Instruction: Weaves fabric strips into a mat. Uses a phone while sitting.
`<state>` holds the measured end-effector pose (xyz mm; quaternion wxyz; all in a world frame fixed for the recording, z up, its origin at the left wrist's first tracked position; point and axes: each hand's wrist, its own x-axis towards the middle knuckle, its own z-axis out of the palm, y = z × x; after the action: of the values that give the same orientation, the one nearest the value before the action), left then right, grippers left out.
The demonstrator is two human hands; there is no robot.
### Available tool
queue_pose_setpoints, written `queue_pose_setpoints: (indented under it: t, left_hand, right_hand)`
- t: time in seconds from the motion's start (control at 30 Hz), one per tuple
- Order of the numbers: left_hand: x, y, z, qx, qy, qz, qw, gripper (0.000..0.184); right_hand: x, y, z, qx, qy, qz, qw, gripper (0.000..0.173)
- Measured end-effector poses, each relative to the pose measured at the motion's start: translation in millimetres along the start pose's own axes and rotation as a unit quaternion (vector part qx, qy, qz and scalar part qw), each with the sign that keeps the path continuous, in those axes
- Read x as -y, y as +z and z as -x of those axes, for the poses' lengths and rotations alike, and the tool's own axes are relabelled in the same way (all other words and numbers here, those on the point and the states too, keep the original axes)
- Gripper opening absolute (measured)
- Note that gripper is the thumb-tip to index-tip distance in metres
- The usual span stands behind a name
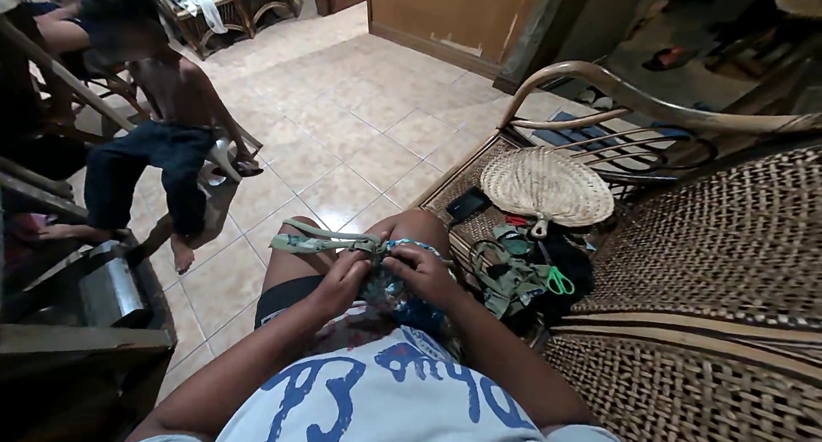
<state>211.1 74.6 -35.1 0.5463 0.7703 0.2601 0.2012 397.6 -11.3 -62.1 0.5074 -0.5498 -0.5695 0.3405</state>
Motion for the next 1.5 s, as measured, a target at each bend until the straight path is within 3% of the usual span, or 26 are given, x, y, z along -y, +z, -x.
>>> queue_pose_setpoints:
  t: [0.07,0.2,0.37,0.5,0.6,0.83,0.97,1.1,1.17,1.27,1.37,1.5]
  left_hand:
    - [-0.8,-1.5,-1.9,0.014,-0.003,-0.007,1.000,0.035]
    - [-1.0,5.0,1.5,-0.029,-0.072,0.112,0.991,0.026]
    - [0.0,13.9,5.6,-0.076,-0.076,0.182,0.977,0.025]
    - [3.1,15.2,3.2,-0.117,-0.039,0.148,0.981,0.019]
    - [11.4,16.5,5.3,-0.141,0.023,0.103,0.984,0.012]
    - [18.9,13.2,14.9,-0.103,0.127,-0.040,0.986,0.016]
    - [8.9,8.7,12.4,-0.030,0.073,-0.035,0.996,0.027]
    - [4.9,10.4,4.3,-0.061,0.041,0.034,0.997,0.023]
    - [5.7,10.6,3.0,-0.070,0.032,0.053,0.996,0.024]
    - [8.0,10.4,4.0,-0.079,0.017,0.077,0.994,0.026]
    - [9.7,8.4,4.0,-0.072,0.011,0.089,0.993,0.032]
    - [12.7,7.3,1.8,-0.064,0.017,0.085,0.994,0.034]
  right_hand:
    - [5.3,3.3,-2.3,-0.008,0.031,-0.053,0.998,0.022]
    - [12.9,6.5,-3.1,-0.053,0.112,-0.169,0.978,0.006]
    - [13.0,9.5,-3.0,-0.071,0.099,-0.211,0.970,0.004]
    - [7.4,12.0,-5.7,-0.080,0.019,-0.189,0.979,0.005]
    - [5.0,12.7,-5.0,-0.092,0.018,-0.183,0.979,0.004]
    - [0.3,16.1,-5.2,-0.129,0.014,-0.156,0.979,0.005]
    - [-1.7,17.6,-6.1,-0.131,0.001,-0.128,0.983,0.007]
    - [3.6,11.0,-3.7,-0.110,0.029,-0.152,0.982,0.014]
    - [-1.3,3.9,-0.8,-0.081,0.004,-0.128,0.988,0.011]
    - [-14.2,-3.0,4.6,-0.051,-0.101,-0.006,0.994,0.019]
    - [-25.8,-2.4,6.1,-0.069,-0.200,0.116,0.970,0.021]
    - [-31.6,-0.6,7.1,-0.105,-0.238,0.183,0.948,0.016]
